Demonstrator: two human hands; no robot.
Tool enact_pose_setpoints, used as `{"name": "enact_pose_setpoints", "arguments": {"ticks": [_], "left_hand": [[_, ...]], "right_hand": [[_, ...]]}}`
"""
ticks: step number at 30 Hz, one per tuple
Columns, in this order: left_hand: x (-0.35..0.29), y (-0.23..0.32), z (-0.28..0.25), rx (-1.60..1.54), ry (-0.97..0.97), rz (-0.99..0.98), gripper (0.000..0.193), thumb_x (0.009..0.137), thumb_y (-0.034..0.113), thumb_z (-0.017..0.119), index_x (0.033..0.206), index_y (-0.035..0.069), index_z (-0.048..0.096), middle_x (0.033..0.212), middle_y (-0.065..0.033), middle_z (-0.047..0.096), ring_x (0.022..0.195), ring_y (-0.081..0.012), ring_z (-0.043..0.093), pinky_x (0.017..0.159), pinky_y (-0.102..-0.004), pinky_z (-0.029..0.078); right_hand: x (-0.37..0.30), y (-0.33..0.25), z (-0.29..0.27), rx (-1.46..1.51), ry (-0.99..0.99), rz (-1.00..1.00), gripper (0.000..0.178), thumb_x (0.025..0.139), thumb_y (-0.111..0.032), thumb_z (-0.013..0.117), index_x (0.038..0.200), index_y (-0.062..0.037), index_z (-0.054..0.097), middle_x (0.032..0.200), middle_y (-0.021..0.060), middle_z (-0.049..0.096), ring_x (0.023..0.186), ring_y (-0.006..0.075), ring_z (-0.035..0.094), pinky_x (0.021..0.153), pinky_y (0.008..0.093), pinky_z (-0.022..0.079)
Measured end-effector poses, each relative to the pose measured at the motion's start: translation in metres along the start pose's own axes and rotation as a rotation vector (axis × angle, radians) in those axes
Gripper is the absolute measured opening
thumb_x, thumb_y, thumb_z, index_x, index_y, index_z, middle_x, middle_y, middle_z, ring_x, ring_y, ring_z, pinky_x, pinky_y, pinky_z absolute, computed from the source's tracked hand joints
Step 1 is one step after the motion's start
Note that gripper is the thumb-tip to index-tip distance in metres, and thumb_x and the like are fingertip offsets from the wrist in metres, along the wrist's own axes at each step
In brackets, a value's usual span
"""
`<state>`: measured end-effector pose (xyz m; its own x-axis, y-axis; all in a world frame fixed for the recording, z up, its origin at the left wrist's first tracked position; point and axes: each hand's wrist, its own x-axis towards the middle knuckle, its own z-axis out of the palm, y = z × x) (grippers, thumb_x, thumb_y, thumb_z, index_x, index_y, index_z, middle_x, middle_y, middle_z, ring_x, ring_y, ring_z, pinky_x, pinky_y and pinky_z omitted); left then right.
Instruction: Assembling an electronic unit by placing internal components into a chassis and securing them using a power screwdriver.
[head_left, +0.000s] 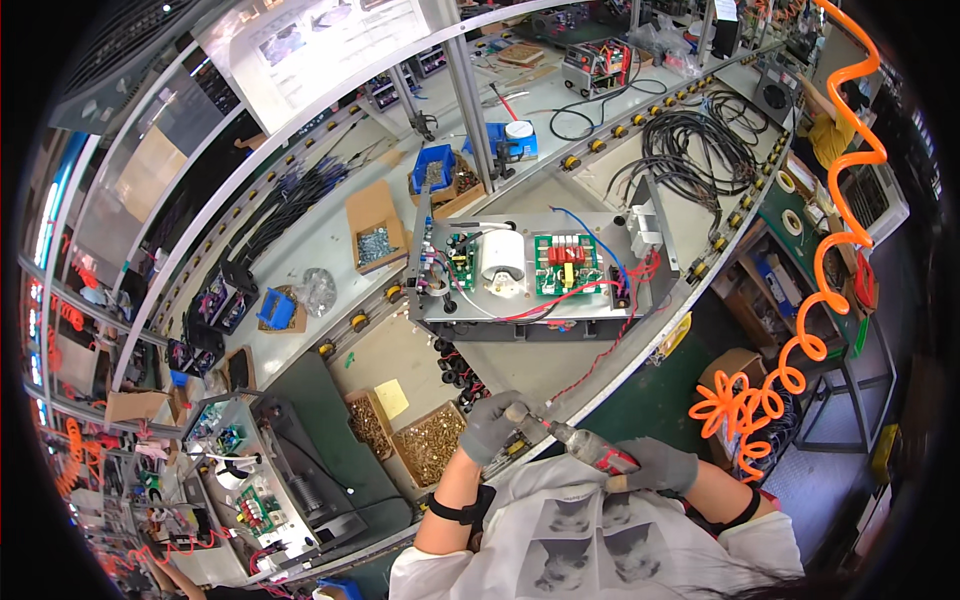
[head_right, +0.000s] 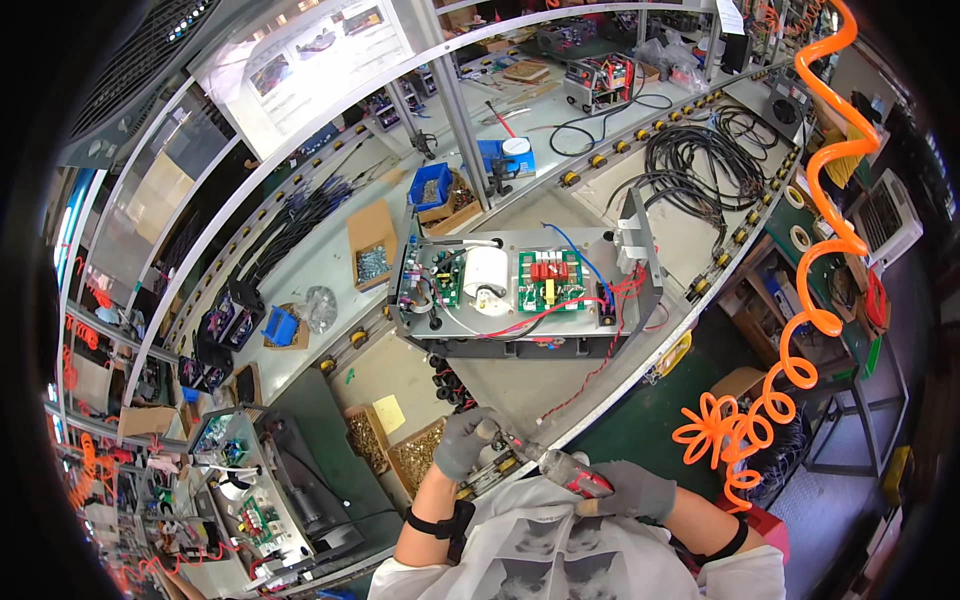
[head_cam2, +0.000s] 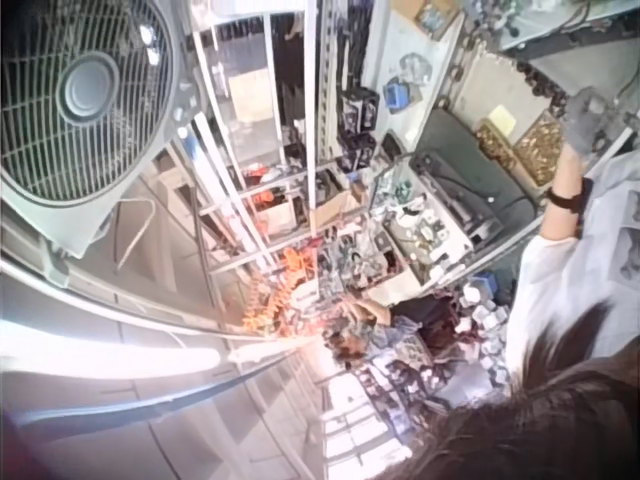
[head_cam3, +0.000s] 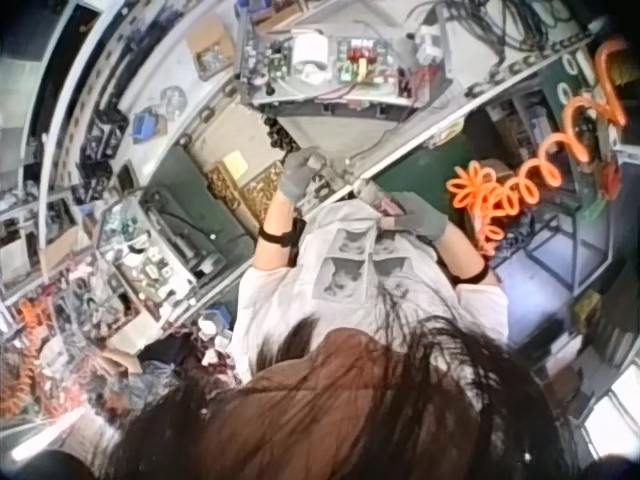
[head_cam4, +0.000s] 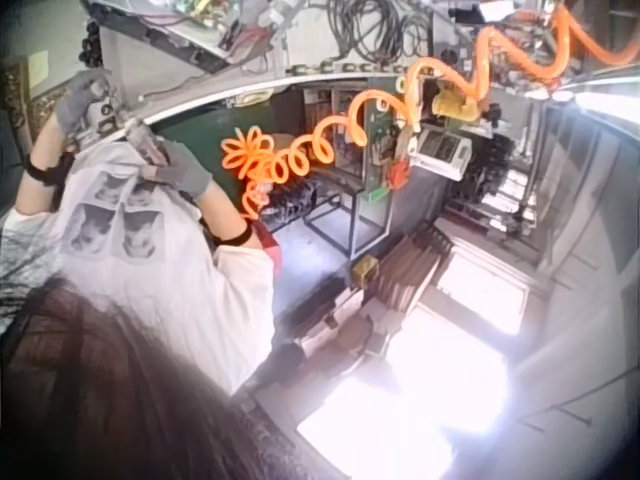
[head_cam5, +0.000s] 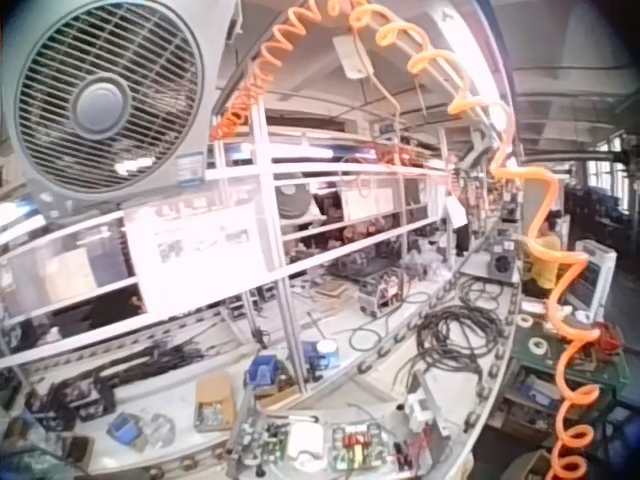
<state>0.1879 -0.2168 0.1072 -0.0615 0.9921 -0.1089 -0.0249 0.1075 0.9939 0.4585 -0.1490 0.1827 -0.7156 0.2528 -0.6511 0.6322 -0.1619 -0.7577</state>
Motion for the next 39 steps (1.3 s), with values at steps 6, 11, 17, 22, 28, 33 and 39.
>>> {"name": "enact_pose_setpoints", "arguments": {"ticks": [6,11,17,22,28,33,39], "left_hand": [[0.004,-0.018,-0.001,-0.087,0.046,-0.056,0.047,0.089,0.046,0.052,0.089,0.0,0.063,0.074,-0.0004,0.056,0.068,-0.0086,0.047,0.061,-0.0244,0.04],[0.008,-0.011,0.008,-0.055,0.12,-0.06,0.043,0.091,0.041,0.051,0.091,0.0,0.063,0.075,-0.0013,0.058,0.069,-0.0093,0.049,0.063,-0.0259,0.041],[0.006,0.003,0.01,0.048,0.084,-0.005,0.038,0.092,0.035,0.05,0.092,0.0,0.063,0.083,-0.0034,0.062,0.075,-0.0115,0.054,0.07,-0.027,0.043],[0.006,0.005,0.01,0.082,0.051,0.107,0.023,0.088,0.022,0.056,0.091,0.0,0.063,0.089,-0.0052,0.062,0.08,-0.012,0.056,0.073,-0.0272,0.044],[0.009,-0.008,0.009,-0.219,0.15,-0.08,0.006,0.081,0.002,0.06,0.086,0.0,0.062,0.086,-0.006,0.064,0.079,-0.0122,0.059,0.072,-0.0246,0.047],[0.011,-0.014,0.01,-0.274,0.137,-0.134,0.008,0.081,0.006,0.063,0.085,0.0,0.064,0.086,-0.0067,0.066,0.077,-0.0118,0.059,0.069,-0.0249,0.047],[0.016,-0.018,0.009,-0.611,0.01,-0.087,0.023,0.083,0.01,0.063,0.104,0.002,0.059,0.091,-0.007,0.064,0.073,-0.0124,0.057,0.064,-0.0248,0.046]], "right_hand": [[0.006,0.01,0.002,-0.131,0.087,-0.066,0.049,0.073,-0.044,0.07,0.094,-0.0027,0.056,0.081,0.0126,0.059,0.074,0.0225,0.056,0.069,0.033,0.043],[0.005,0.009,0.008,-0.312,0.257,-0.083,0.058,0.071,-0.051,0.068,0.101,-0.0033,0.054,0.086,0.0172,0.061,0.079,0.0319,0.059,0.071,0.0375,0.044],[0.003,0.006,0.006,-0.363,0.263,-0.049,0.063,0.07,-0.055,0.066,0.106,-0.0042,0.053,0.089,0.0188,0.061,0.084,0.0361,0.06,0.073,0.0396,0.046],[0.004,0.015,0.006,-0.347,0.24,-0.054,0.063,0.07,-0.055,0.066,0.106,-0.0053,0.053,0.09,0.0186,0.061,0.084,0.0363,0.06,0.075,0.0394,0.046],[0.001,0.011,0.009,-0.311,0.278,-0.052,0.06,0.07,-0.053,0.066,0.104,-0.0056,0.054,0.089,0.0189,0.061,0.084,0.0361,0.06,0.075,0.0394,0.045],[0.0,0.014,0.015,-0.282,0.32,-0.07,0.061,0.068,-0.047,0.072,0.107,-0.0035,0.056,0.09,0.0172,0.062,0.084,0.0321,0.061,0.073,0.0374,0.047],[0.007,0.018,0.023,-0.211,0.326,-0.058,0.058,0.07,-0.05,0.068,0.101,-0.003,0.055,0.082,0.0191,0.061,0.078,0.0353,0.06,0.07,0.0394,0.046]]}}
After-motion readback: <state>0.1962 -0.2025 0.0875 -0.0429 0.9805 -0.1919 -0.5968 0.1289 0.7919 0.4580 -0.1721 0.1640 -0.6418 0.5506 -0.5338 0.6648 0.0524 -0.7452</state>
